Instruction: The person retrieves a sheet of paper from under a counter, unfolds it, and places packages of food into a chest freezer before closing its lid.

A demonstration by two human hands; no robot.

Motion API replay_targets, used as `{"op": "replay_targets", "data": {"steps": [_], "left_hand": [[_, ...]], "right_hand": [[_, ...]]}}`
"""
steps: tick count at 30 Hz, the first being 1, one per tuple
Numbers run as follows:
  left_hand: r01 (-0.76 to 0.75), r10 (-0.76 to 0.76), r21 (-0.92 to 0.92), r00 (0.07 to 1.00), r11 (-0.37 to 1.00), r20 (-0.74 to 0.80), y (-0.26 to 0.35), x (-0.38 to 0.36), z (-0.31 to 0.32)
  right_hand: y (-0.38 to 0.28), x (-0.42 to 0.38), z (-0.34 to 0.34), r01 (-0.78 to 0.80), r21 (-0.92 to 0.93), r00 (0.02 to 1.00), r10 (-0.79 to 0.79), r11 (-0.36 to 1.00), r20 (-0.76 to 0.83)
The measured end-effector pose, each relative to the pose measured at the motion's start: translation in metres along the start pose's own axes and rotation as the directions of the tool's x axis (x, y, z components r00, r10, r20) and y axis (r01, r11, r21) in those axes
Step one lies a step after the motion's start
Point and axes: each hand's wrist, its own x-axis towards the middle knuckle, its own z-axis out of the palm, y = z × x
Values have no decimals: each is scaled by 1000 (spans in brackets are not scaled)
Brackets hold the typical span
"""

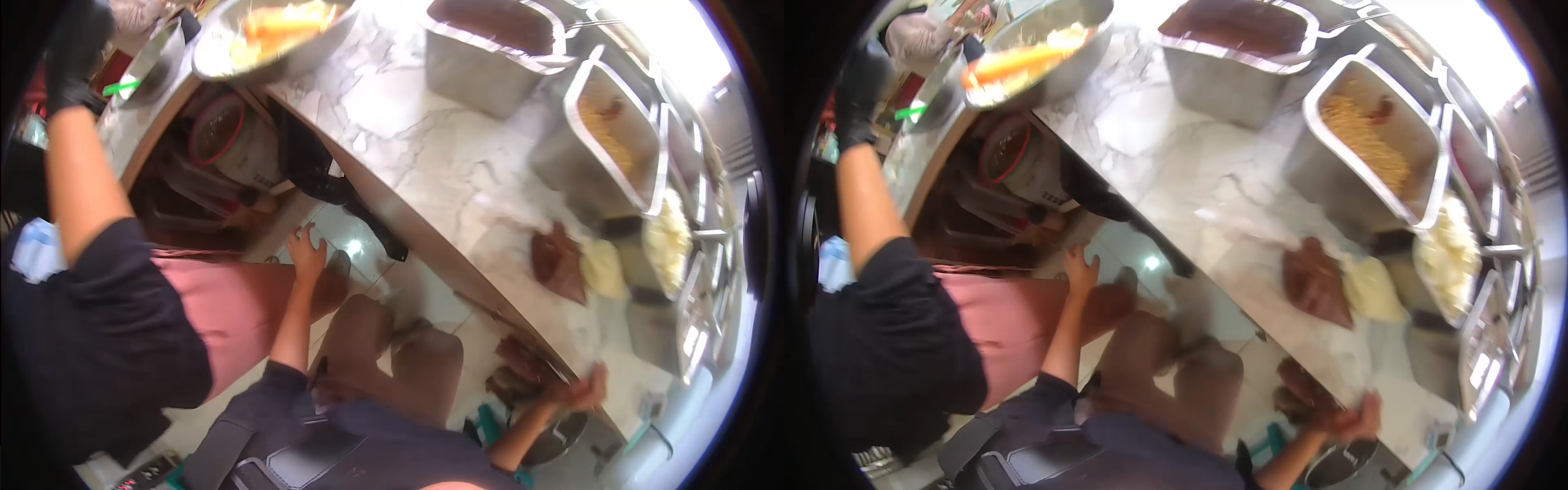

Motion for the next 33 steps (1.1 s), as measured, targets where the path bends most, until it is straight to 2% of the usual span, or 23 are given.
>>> {"op": "replay_targets", "data": {"steps": [1,3,4,5,6,7,8,10,11,12,14,15,16,17,19,20,22,24,25,28,29,32,33], "left_hand": [[52,-52,2,999,999,1,-29,15,36],[117,-117,8,993,993,3,-97,57,115],[134,-134,14,991,991,7,-140,76,159],[334,-317,-224,942,915,109,-187,100,211],[506,-437,-432,863,747,255,-227,128,262],[614,-503,-551,786,566,360,-244,144,288],[695,-558,-627,693,351,457,-257,159,309],[743,-659,-670,508,8,555,-260,165,319],[719,-696,-682,558,134,452,-274,162,326],[690,-713,-674,610,262,346,-283,168,336],[630,-696,-599,699,494,161,-293,178,363],[590,-669,-551,739,590,76,-289,188,375],[539,-628,-501,778,677,-10,-285,200,379],[464,-497,-247,863,851,-89,-289,207,374],[255,-274,-107,934,961,-229,-312,229,378],[148,-149,-25,953,989,-264,-323,238,385],[151,-183,-160,962,975,-204,-319,259,382],[172,-164,216,985,961,-53,-336,286,392],[151,-171,396,985,906,14,-348,299,398],[94,-88,548,995,831,-37,-386,318,432],[81,-160,595,984,800,80,-337,287,383],[-83,62,541,996,837,58,-371,300,404],[-187,186,41,982,982,8,-395,313,423]], "right_hand": [[8,0,6,163,31,980,-158,986,-118],[25,-8,18,170,83,956,-144,982,-256],[25,-3,15,251,22,947,-240,968,-213],[34,-8,19,307,-25,926,-305,951,-221],[-7,3,28,300,-56,904,-302,952,-303],[-17,-2,31,278,-57,894,-279,959,-350],[-11,-5,33,258,-23,891,-247,966,-380],[22,-16,32,173,120,902,-108,978,-419],[31,-19,30,137,165,909,-57,977,-414],[38,-21,29,129,124,911,-68,984,-407],[41,-13,17,203,-239,896,-278,950,-345],[68,0,9,209,-420,887,-353,883,-299],[78,5,6,259,-466,861,-420,846,-285],[85,4,3,265,-477,848,-438,838,-298],[85,-10,8,269,-447,846,-431,853,-313],[78,-15,12,273,-440,851,-428,855,-303],[71,-28,18,276,-434,858,-423,858,-291],[65,-43,24,281,-434,862,-424,856,-278],[64,-50,25,281,-437,862,-425,854,-275],[59,-61,29,287,-431,871,-420,856,-254],[54,-66,31,291,-433,877,-419,853,-236],[50,-72,31,300,-434,883,-419,849,-209],[49,-76,29,301,-435,882,-421,849,-211]]}}
